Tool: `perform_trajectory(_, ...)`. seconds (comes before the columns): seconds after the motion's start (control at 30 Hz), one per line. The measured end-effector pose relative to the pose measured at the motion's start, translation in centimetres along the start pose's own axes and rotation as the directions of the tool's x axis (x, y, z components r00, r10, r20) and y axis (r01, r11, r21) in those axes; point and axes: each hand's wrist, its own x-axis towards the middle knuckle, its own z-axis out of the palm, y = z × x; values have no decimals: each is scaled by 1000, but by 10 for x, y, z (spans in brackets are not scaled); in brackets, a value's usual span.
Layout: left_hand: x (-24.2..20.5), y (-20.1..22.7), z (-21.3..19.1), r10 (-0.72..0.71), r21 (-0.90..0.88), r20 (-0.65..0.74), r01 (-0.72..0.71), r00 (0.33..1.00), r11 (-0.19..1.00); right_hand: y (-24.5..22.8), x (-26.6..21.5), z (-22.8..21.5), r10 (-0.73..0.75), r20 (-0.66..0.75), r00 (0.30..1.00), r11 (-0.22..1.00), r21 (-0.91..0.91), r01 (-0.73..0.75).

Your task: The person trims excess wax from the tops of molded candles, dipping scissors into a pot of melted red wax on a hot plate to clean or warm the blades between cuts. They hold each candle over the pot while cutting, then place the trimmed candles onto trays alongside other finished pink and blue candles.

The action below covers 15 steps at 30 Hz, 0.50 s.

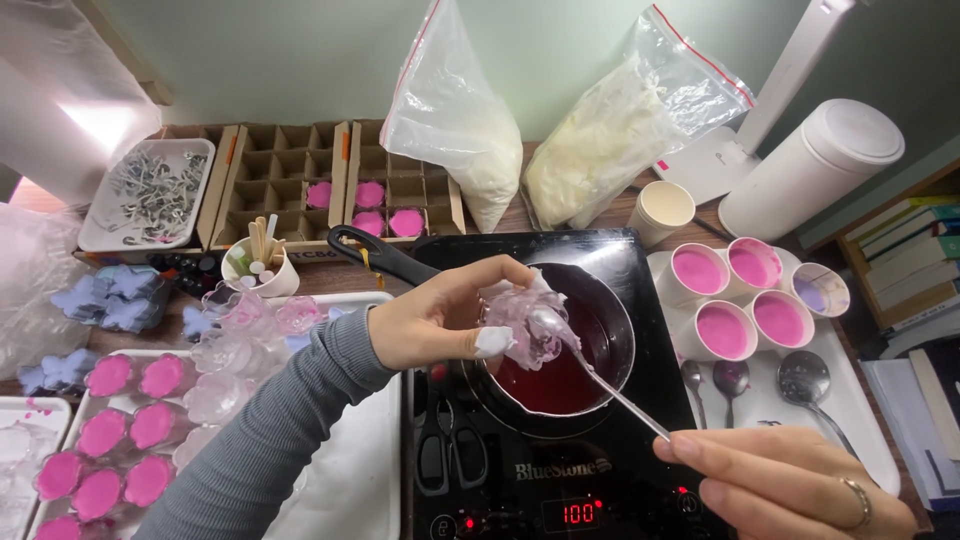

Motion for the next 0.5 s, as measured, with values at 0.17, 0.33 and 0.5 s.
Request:
perform_trajectory(0.17,3,10,7,-43,8,6,43,999,999,-6,15,9,-34,-28,999,999,-39,33)
perform_trajectory(0.33,4,13,12,-20,71,-7,21,1000,997,0,5,7,10,-43,999,999,37,-8)
perform_trajectory(0.5,5,16,11,-80,149,-33,85,996,985,11,-10,6,8,-53,999,995,101,-3)
